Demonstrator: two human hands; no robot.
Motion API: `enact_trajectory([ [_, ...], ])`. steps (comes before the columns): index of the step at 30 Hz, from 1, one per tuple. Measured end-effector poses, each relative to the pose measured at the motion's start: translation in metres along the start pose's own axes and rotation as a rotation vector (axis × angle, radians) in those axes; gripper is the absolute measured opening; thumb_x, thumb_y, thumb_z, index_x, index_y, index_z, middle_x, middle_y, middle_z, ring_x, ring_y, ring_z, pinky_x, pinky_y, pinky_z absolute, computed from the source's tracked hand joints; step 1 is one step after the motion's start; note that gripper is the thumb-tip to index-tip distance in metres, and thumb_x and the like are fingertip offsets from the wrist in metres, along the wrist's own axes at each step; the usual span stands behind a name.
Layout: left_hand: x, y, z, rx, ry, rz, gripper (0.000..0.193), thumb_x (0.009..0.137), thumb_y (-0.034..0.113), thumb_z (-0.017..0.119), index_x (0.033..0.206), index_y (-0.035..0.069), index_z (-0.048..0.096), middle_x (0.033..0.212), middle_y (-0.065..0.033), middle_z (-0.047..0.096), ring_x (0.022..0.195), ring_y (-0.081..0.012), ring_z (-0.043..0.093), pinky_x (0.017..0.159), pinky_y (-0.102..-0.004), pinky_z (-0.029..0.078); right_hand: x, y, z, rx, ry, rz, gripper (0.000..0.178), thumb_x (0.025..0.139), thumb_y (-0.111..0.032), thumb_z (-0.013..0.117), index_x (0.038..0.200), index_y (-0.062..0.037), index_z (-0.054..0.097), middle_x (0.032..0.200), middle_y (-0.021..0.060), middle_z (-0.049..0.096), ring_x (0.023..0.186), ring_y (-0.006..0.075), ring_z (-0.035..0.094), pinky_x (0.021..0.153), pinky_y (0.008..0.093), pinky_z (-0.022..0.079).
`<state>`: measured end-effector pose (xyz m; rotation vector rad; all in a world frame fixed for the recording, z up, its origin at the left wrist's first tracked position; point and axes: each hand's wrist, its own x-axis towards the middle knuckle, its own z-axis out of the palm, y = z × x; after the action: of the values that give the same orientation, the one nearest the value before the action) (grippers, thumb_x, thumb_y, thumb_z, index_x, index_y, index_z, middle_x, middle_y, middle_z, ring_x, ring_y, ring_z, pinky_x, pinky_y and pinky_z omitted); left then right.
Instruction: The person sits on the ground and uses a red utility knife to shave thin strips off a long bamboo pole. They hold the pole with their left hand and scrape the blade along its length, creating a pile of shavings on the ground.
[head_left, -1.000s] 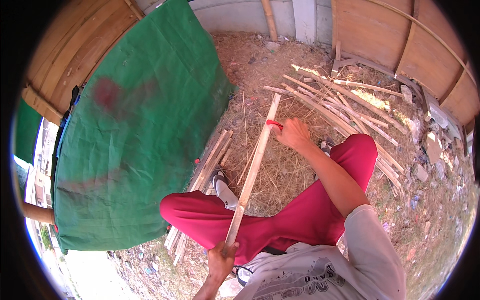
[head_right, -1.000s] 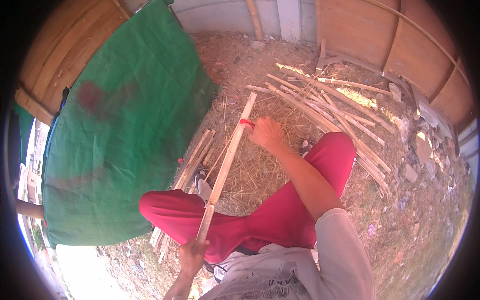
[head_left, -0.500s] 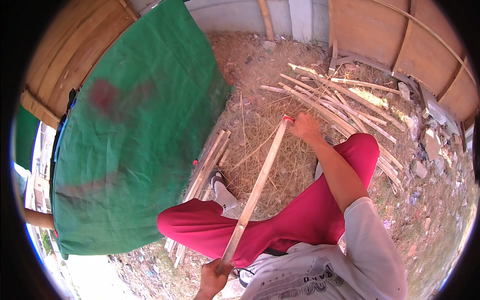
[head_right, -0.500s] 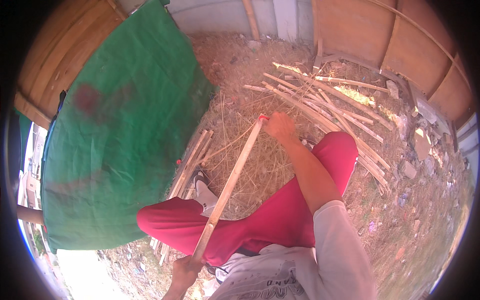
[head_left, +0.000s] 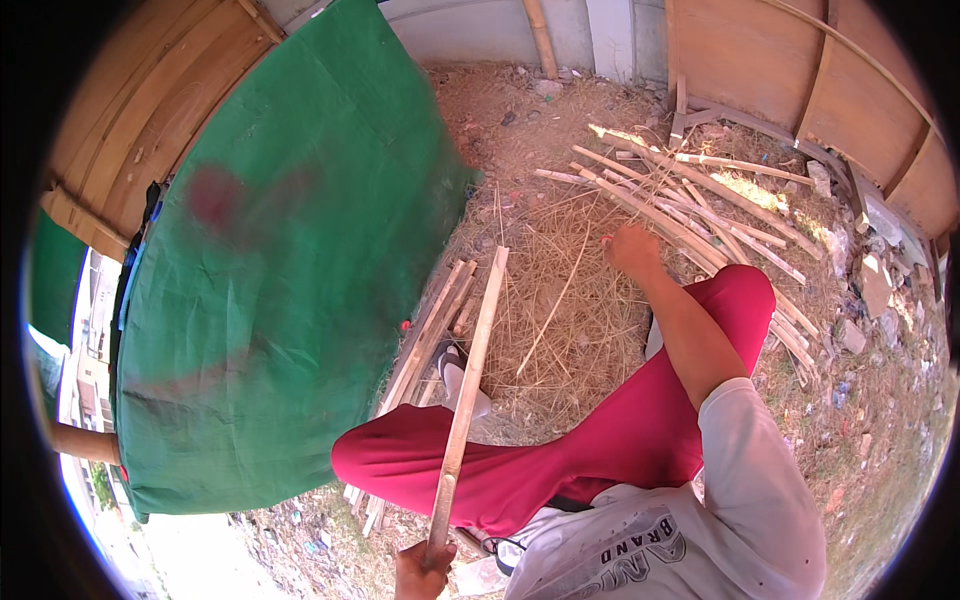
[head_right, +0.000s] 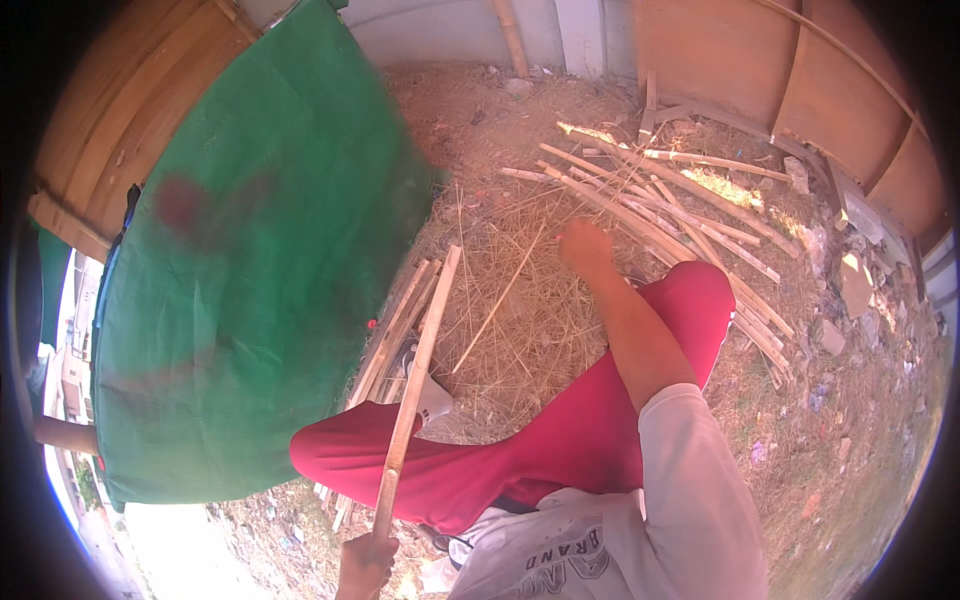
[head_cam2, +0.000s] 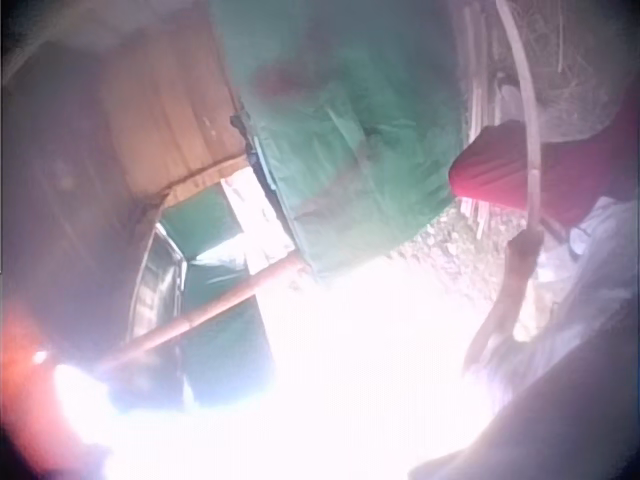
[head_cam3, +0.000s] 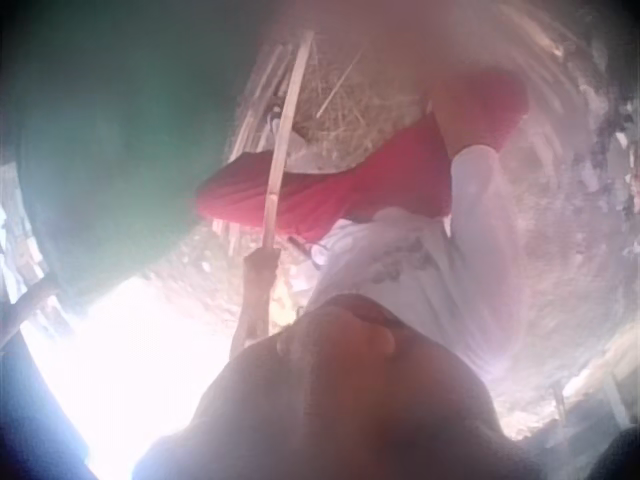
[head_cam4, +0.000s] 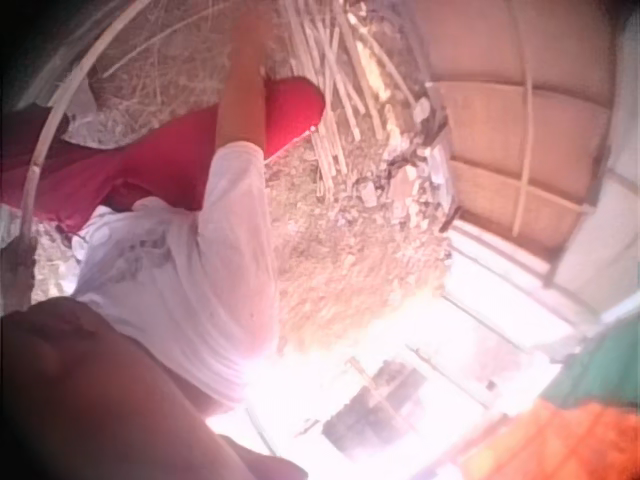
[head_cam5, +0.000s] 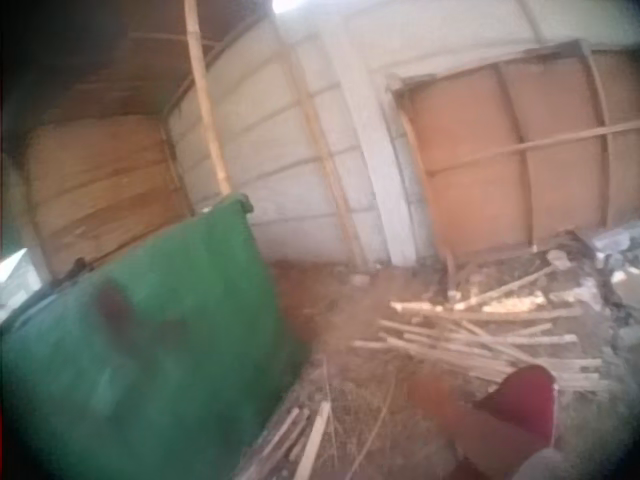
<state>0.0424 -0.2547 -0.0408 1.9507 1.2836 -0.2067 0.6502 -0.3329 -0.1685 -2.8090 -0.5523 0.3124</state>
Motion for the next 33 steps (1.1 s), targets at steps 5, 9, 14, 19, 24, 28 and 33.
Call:
enact_trajectory([
  [5, 0.030, 0.051, 0.001, -0.398, -0.101, -0.157, 0.028, 0.096, 0.021, 0.071, 0.076, 0.004, 0.063, 0.055, 0.0021, 0.053, 0.045, -0.0048, 0.045, 0.041, -0.0250, 0.033, -0.005, -0.002, 0.014, -0.246, -0.161, -0.023, 0.040, 0.095, -0.038, 0.064, 0.107, -0.0013, 0.074, 0.109, 0.0190, 0.073, 0.107, 0.0370, 0.070, 0.087, 0.0492, 0.057],
  [9, 0.053, 0.069, 0.012, -0.515, -0.121, -0.129, 0.029, 0.098, 0.022, 0.069, 0.075, 0.006, 0.059, 0.056, 0.0037, 0.051, 0.044, -0.0041, 0.043, 0.040, -0.0240, 0.031, -0.013, -0.013, 0.007, -0.179, 0.069, -0.146, 0.029, 0.095, -0.029, 0.062, 0.098, -0.0041, 0.076, 0.092, 0.0185, 0.074, 0.089, 0.0348, 0.074, 0.072, 0.0467, 0.059],
  [14, 0.085, 0.092, 0.030, -0.677, -0.192, -0.099, 0.028, 0.100, 0.021, 0.067, 0.078, 0.009, 0.053, 0.058, 0.0058, 0.045, 0.045, -0.0031, 0.038, 0.039, -0.0239, 0.028, -0.106, -0.080, -0.032, 0.418, -0.023, -0.518, 0.038, 0.098, -0.037, 0.062, 0.101, -0.0024, 0.076, 0.069, 0.0211, 0.067, 0.059, 0.0325, 0.067, 0.059, 0.0448, 0.053],
  [19, 0.115, 0.123, 0.046, -0.740, -0.212, -0.046, 0.028, 0.100, 0.022, 0.066, 0.081, 0.009, 0.051, 0.060, 0.0045, 0.045, 0.045, -0.0030, 0.037, 0.038, -0.0232, 0.027, -0.151, -0.089, 0.003, 0.602, -0.055, -0.826, 0.034, 0.095, -0.036, 0.066, 0.103, -0.0049, 0.077, 0.069, 0.0166, 0.068, 0.054, 0.0318, 0.064, 0.053, 0.0428, 0.051],
  [24, 0.127, 0.140, 0.052, -0.751, -0.243, -0.050, 0.027, 0.100, 0.022, 0.066, 0.083, 0.009, 0.051, 0.062, 0.0035, 0.045, 0.045, -0.0029, 0.037, 0.038, -0.0226, 0.026, -0.151, -0.087, 0.007, 0.563, -0.055, -0.871, 0.035, 0.095, -0.039, 0.066, 0.099, -0.0062, 0.077, 0.068, 0.0141, 0.069, 0.055, 0.0324, 0.064, 0.053, 0.0436, 0.051],
  [28, 0.131, 0.145, 0.055, -0.740, -0.271, -0.084, 0.026, 0.101, 0.023, 0.066, 0.083, 0.010, 0.051, 0.062, 0.0036, 0.044, 0.045, -0.0028, 0.035, 0.038, -0.0226, 0.025, -0.148, -0.084, -0.001, 0.487, -0.092, -0.853, 0.037, 0.095, -0.041, 0.065, 0.098, -0.0069, 0.077, 0.069, 0.0146, 0.069, 0.056, 0.0329, 0.065, 0.053, 0.0442, 0.050],
  [33, 0.126, 0.151, 0.053, -0.791, -0.333, -0.108, 0.026, 0.102, 0.022, 0.063, 0.083, 0.011, 0.049, 0.061, 0.0044, 0.041, 0.045, -0.0032, 0.033, 0.038, -0.0232, 0.024, -0.144, -0.081, 0.007, 0.451, -0.007, -0.848, 0.038, 0.093, -0.044, 0.066, 0.098, -0.0082, 0.077, 0.073, 0.0134, 0.071, 0.057, 0.0315, 0.066, 0.051, 0.0442, 0.050],
])
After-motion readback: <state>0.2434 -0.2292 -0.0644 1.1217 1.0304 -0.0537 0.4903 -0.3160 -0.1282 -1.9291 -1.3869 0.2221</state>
